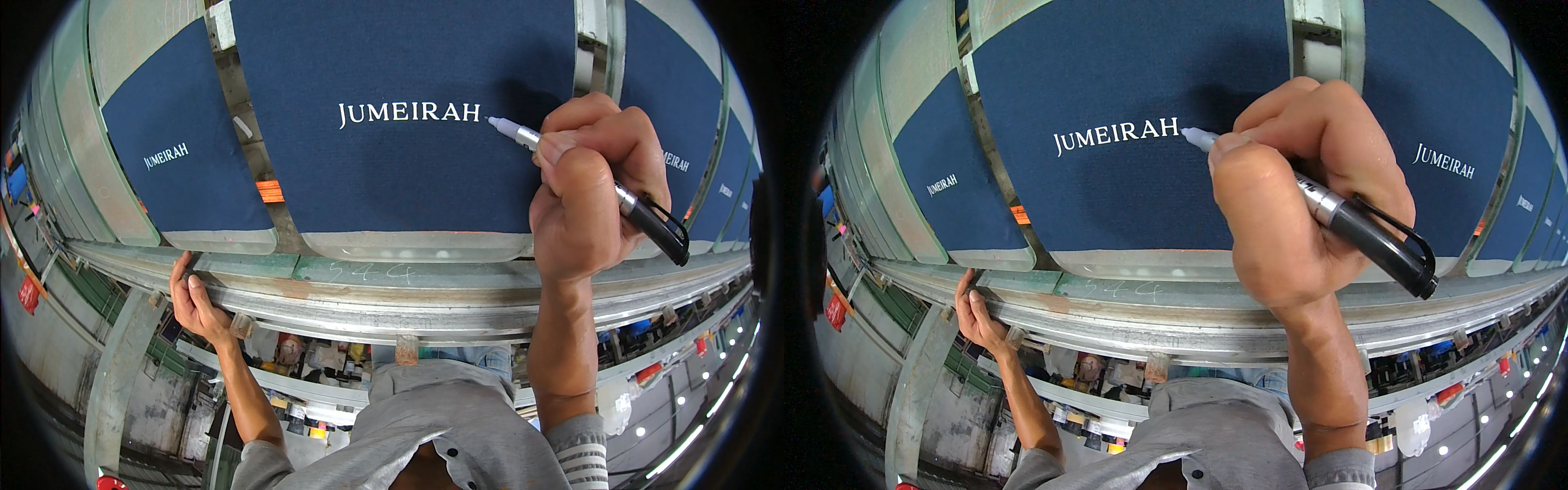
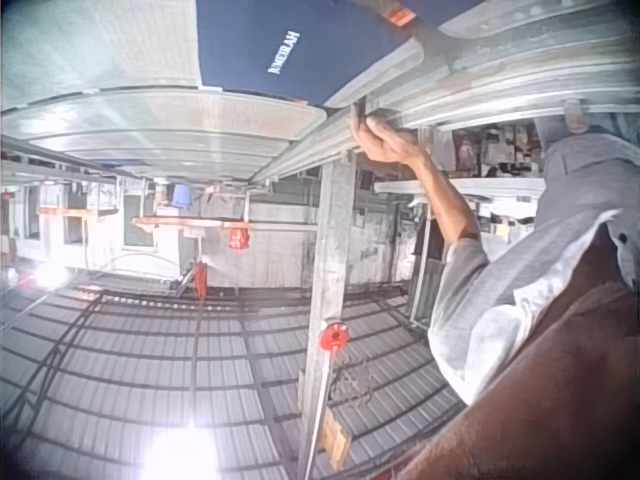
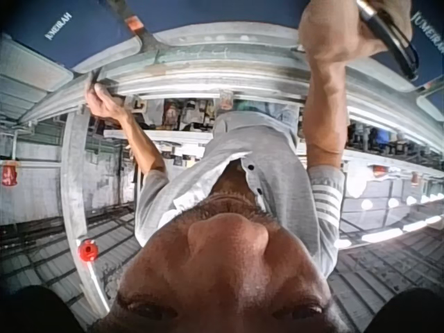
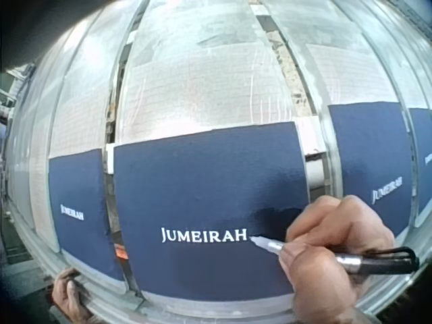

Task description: The person uses a white marker to hand-letter the word 'JUMEIRAH' on several dark blue rectangular panels arranged on a workbench. The person writes each letter carefully, moving from one panel to the next in sequence.

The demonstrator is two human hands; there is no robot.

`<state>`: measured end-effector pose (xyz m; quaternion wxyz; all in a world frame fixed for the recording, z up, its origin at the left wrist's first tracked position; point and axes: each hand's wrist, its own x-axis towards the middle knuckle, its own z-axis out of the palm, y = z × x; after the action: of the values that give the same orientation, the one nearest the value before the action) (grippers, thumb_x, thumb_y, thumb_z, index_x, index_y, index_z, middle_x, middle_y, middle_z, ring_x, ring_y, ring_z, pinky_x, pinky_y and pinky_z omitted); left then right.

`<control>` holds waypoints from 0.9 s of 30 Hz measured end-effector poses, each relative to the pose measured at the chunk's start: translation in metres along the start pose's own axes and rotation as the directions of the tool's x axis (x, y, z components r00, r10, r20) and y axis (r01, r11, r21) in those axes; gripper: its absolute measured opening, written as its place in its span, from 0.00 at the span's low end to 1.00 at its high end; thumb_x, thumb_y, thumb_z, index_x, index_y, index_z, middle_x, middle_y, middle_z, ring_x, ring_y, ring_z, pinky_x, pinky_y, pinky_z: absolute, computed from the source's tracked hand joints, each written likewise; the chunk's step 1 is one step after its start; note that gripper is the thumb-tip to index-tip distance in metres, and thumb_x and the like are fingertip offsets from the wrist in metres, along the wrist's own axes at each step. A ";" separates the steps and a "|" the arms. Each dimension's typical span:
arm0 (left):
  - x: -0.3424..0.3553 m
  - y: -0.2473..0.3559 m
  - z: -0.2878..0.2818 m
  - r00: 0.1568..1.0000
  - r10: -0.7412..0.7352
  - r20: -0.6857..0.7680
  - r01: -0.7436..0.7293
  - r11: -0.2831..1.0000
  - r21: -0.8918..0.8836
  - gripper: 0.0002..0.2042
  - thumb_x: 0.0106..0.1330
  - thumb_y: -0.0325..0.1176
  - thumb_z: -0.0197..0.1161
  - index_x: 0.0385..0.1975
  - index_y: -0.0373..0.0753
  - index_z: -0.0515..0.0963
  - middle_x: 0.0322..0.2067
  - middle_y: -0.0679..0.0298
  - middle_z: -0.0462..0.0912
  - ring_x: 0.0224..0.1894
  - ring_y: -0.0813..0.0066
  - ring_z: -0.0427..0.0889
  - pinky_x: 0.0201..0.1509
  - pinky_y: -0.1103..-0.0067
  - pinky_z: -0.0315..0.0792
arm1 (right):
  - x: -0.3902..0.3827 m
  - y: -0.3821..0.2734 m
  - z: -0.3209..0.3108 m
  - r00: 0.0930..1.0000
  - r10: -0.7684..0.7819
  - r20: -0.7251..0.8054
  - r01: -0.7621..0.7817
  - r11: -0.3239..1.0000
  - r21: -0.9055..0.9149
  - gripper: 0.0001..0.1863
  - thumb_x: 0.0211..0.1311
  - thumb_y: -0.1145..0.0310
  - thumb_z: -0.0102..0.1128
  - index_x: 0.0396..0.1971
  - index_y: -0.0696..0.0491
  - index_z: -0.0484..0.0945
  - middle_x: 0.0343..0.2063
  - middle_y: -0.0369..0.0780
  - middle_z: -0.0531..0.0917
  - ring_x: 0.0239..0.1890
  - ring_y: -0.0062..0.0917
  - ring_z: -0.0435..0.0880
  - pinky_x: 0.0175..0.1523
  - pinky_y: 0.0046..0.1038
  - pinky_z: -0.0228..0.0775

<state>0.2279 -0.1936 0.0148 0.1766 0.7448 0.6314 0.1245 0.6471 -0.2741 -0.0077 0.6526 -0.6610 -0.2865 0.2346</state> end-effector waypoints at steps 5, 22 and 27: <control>-0.001 -0.002 -0.001 1.000 0.000 0.004 0.000 1.000 0.013 0.12 0.71 0.32 0.51 0.33 0.27 0.75 0.50 0.54 0.82 0.53 0.62 0.76 0.60 0.72 0.64 | -0.002 -0.002 0.002 0.998 0.054 -0.037 -0.054 0.999 0.007 0.02 0.43 0.81 0.53 0.19 0.62 0.70 0.17 0.49 0.75 0.16 0.17 0.63 0.22 0.19 0.55; 0.000 0.000 -0.001 1.000 0.014 0.005 -0.014 0.999 -0.050 0.10 0.69 0.27 0.52 0.31 0.25 0.75 0.50 0.52 0.82 0.55 0.60 0.77 0.65 0.69 0.63 | -0.003 -0.001 0.006 0.994 0.073 -0.077 -0.068 0.995 0.074 0.04 0.47 0.80 0.54 0.19 0.61 0.69 0.18 0.47 0.75 0.16 0.16 0.63 0.22 0.18 0.57; 0.002 0.000 0.000 0.998 0.056 0.018 -0.055 0.997 -0.051 0.10 0.68 0.26 0.52 0.29 0.25 0.74 0.48 0.52 0.83 0.51 0.62 0.79 0.65 0.67 0.64 | -0.005 -0.003 0.005 0.991 0.082 -0.108 -0.078 0.996 0.035 0.04 0.49 0.82 0.52 0.19 0.60 0.69 0.19 0.46 0.75 0.16 0.14 0.62 0.21 0.15 0.56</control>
<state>0.2284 -0.1917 0.0152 0.1980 0.7585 0.6053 0.1382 0.6403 -0.2740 -0.0054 0.6674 -0.6739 -0.2199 0.2283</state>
